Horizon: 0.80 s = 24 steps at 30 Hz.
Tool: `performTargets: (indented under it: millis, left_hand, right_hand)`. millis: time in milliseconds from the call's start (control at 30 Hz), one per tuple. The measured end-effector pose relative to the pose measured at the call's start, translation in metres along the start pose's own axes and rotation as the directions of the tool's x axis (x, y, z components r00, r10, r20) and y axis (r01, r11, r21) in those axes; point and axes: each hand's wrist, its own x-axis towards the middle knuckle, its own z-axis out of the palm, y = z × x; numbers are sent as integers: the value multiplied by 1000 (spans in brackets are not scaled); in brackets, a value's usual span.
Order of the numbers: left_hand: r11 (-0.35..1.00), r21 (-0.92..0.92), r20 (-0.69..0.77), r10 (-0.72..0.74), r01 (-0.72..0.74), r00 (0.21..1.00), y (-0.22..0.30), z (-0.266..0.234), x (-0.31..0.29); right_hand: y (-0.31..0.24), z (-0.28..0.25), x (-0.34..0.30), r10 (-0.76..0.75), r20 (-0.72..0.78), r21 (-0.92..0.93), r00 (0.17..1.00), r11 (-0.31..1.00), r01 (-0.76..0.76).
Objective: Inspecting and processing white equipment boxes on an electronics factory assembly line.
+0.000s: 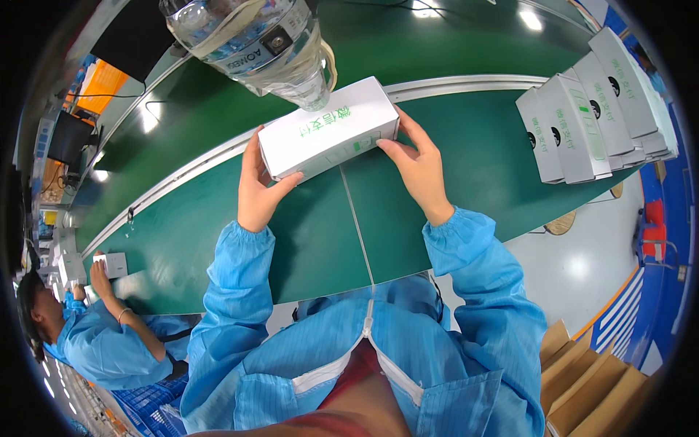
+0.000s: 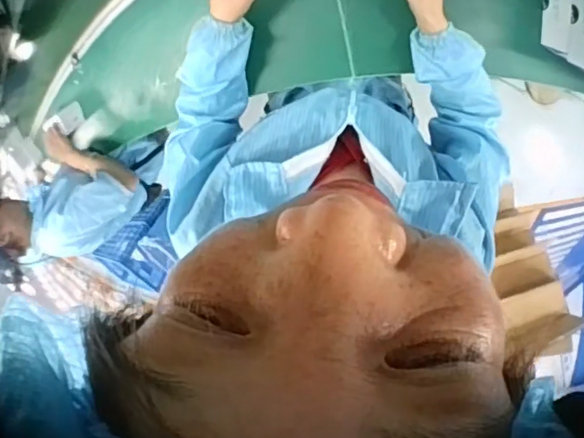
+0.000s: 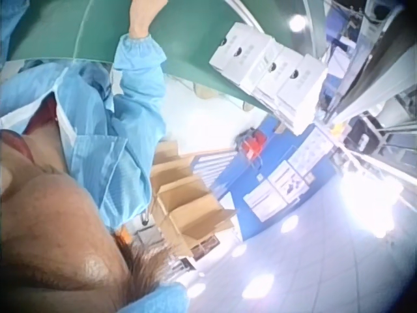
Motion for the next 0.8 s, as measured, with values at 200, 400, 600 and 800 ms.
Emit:
performTargets:
  millis: [200, 400, 600, 800]
  left_hand:
    - [994, -104, 34, 23, -20, 999, -22, 3, 1]
    - [988, -152, 40, 44, -38, 998, -25, 3, -3]
    - [992, -107, 54, 74, -68, 996, -21, 1, -6]
    - [979, -185, 56, 97, -85, 994, -22, 1, 0]
  right_hand:
    - [10, -10, -3, -90, -82, -8, 993, 996, 89]
    - [8, -9, -4, -99, -59, -37, 993, 995, 97]
    - [11, -12, -4, -148, -39, -105, 988, 984, 143]
    - [9, -8, -3, -157, -58, -97, 986, 984, 151]
